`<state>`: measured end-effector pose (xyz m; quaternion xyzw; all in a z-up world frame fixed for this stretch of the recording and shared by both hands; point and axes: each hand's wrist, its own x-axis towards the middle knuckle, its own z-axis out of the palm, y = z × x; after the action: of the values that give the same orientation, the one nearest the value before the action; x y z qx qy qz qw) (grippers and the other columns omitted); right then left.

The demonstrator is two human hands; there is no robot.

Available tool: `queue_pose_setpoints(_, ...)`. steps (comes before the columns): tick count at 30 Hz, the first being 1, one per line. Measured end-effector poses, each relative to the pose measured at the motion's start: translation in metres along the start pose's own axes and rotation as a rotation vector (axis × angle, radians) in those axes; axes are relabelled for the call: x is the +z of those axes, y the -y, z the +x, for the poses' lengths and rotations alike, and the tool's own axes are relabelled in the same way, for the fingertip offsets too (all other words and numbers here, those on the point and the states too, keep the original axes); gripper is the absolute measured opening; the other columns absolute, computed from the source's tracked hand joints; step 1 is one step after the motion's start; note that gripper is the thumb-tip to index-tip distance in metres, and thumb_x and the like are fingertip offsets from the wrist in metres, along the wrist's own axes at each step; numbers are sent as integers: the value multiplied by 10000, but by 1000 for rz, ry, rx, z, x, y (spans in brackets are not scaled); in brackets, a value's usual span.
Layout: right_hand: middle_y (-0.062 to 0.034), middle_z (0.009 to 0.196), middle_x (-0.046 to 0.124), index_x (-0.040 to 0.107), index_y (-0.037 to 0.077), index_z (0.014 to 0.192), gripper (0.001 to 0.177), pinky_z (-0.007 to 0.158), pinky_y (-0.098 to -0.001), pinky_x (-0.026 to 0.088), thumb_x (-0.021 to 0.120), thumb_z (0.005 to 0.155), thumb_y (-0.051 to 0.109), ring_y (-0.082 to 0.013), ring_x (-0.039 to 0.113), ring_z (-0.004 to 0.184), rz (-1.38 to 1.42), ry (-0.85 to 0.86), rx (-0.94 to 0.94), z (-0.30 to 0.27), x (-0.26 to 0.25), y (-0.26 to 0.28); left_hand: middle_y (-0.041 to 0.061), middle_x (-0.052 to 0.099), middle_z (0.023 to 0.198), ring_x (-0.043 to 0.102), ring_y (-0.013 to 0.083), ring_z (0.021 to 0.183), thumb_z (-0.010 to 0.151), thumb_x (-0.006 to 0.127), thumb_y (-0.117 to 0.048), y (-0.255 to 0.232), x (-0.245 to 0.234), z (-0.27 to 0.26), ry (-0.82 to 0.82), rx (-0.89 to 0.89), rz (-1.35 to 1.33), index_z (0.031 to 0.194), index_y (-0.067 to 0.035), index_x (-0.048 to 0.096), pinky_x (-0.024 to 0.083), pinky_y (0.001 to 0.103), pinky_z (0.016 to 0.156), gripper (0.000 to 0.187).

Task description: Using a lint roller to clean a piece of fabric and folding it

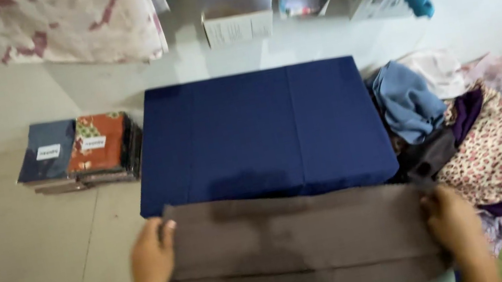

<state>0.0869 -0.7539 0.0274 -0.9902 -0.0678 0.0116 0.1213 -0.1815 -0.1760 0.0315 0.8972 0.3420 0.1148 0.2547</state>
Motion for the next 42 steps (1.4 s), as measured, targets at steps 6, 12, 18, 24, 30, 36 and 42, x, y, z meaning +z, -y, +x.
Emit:
queue_pose_setpoints(6, -115, 1141, 555, 541, 187, 1189, 257, 614, -620, 501, 506, 943, 254, -496, 671, 836, -139, -170, 85, -92, 104, 11, 29, 643, 945, 655, 256, 761, 1057, 542, -396, 55, 94, -61, -377, 208, 205, 1110, -151, 668, 514, 385, 550, 281)
queue_pose_setpoints(12, -198, 1138, 661, 671, 21, 1047, 119, 1004, -479, 492, 662, 939, -27, -382, 630, 1064, 258, -567, -297, -81, 86, 5, 112, 682, 1219, 656, 284, 1152, 1038, 603, -282, 43, 70, -62, -425, 213, -101, 1157, -35, 708, 524, 397, 982, 294)
queue_pose_setpoints(18, -202, 1110, 677, 634, -11, 1143, 205, 961, -490, 460, 578, 971, -107, -416, 629, 1035, 406, -720, -166, -29, 45, 27, 119, 738, 1022, 703, 314, 915, 1046, 652, -288, 33, 44, -23, -635, 48, -259, 1136, -50, 681, 505, 426, 829, 256)
queue_pose_setpoints(24, -236, 1043, 696, 629, 10, 1204, 193, 739, -541, 469, 553, 1027, -6, -503, 650, 908, 343, -1026, -195, 137, -25, 125, 213, 715, 1088, 704, 347, 978, 1065, 610, -83, -35, -3, 138, -773, 309, -421, 1283, 61, 614, 541, 434, 862, 261)
queue_pose_setpoints(30, -233, 865, 722, 561, 96, 1105, 103, 720, -596, 542, 473, 1053, 104, -504, 712, 814, 247, -630, -16, 283, -3, 200, 259, 735, 903, 722, 455, 833, 1091, 635, -386, -66, 42, 302, -735, 281, -119, 1074, 2, 687, 573, 544, 737, 392)
queue_pose_setpoints(36, -267, 1081, 668, 486, 65, 1100, 252, 733, -679, 491, 416, 1043, 300, -588, 653, 891, 145, -269, -8, 343, 66, 199, 131, 771, 1069, 744, 387, 905, 1048, 507, -501, -33, 120, 359, -435, 179, 106, 1264, -116, 693, 583, 516, 670, 479)
queue_pose_setpoints(42, -156, 917, 674, 597, 89, 962, 212, 697, -560, 493, 502, 1034, 264, -420, 649, 900, 38, -487, -138, 352, 86, 192, 30, 714, 1005, 722, 368, 765, 1019, 555, -511, -36, 125, 351, -427, 123, 252, 1133, -202, 710, 542, 522, 532, 364)
